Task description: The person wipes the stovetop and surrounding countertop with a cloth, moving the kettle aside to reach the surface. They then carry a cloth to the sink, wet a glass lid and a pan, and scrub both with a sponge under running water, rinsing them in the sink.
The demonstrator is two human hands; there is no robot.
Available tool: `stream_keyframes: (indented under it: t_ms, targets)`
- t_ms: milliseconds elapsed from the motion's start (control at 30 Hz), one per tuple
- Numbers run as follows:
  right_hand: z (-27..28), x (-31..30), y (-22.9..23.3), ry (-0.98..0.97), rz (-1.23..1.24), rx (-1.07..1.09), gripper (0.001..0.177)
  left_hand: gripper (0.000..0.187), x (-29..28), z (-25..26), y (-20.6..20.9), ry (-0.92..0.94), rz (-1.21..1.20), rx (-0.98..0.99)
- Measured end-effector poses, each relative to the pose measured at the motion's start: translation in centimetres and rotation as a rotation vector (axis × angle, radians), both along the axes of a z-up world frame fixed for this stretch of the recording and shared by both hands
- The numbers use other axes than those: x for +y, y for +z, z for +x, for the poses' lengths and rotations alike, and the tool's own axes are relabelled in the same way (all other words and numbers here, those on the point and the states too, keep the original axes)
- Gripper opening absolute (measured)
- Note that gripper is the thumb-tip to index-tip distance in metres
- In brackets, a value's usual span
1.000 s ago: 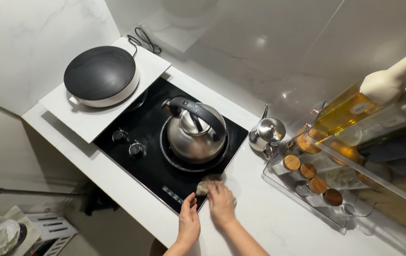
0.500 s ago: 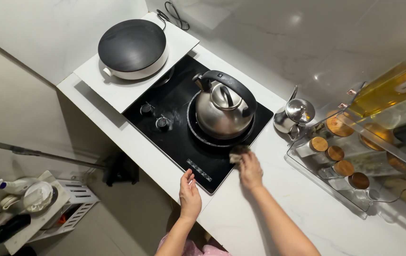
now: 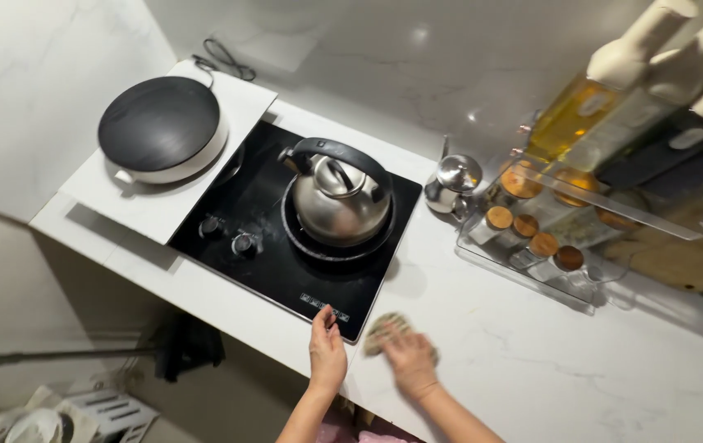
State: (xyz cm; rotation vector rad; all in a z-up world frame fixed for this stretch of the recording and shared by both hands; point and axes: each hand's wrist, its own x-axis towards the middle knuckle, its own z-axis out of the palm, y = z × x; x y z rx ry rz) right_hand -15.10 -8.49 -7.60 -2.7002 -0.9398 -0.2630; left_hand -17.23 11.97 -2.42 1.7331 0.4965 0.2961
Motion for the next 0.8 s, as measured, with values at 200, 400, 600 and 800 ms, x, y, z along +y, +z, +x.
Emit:
stream_keyframes:
  t_ms: [200, 400, 600, 800]
  targets:
    - [8.4, -9.8, 2.2, -0.781, 0.041, -0.038, 0.042, 0.042, 0.5, -1.4, 0.6, -0.09, 0.016, 0.066]
    - [4.9, -0.3, 3.5, -0.291, 0.406, -0.091, 0.031, 0.045, -1.4, -1.0, 0.5, -0.238, -0.005, 0.065]
    - [-4.0, -1.3, -0.5, -0.536, -0.162, -0.073, 0.046, 0.045, -3.9, -0.1, 1.5, -0.39, 0.034, 0.12]
    - [-1.3, -19.6, 0.1, -1.004, 0.075, -0.269, 0.041, 0.047, -3.6, -0.2, 1.3, -0.426, 0.045, 0.133]
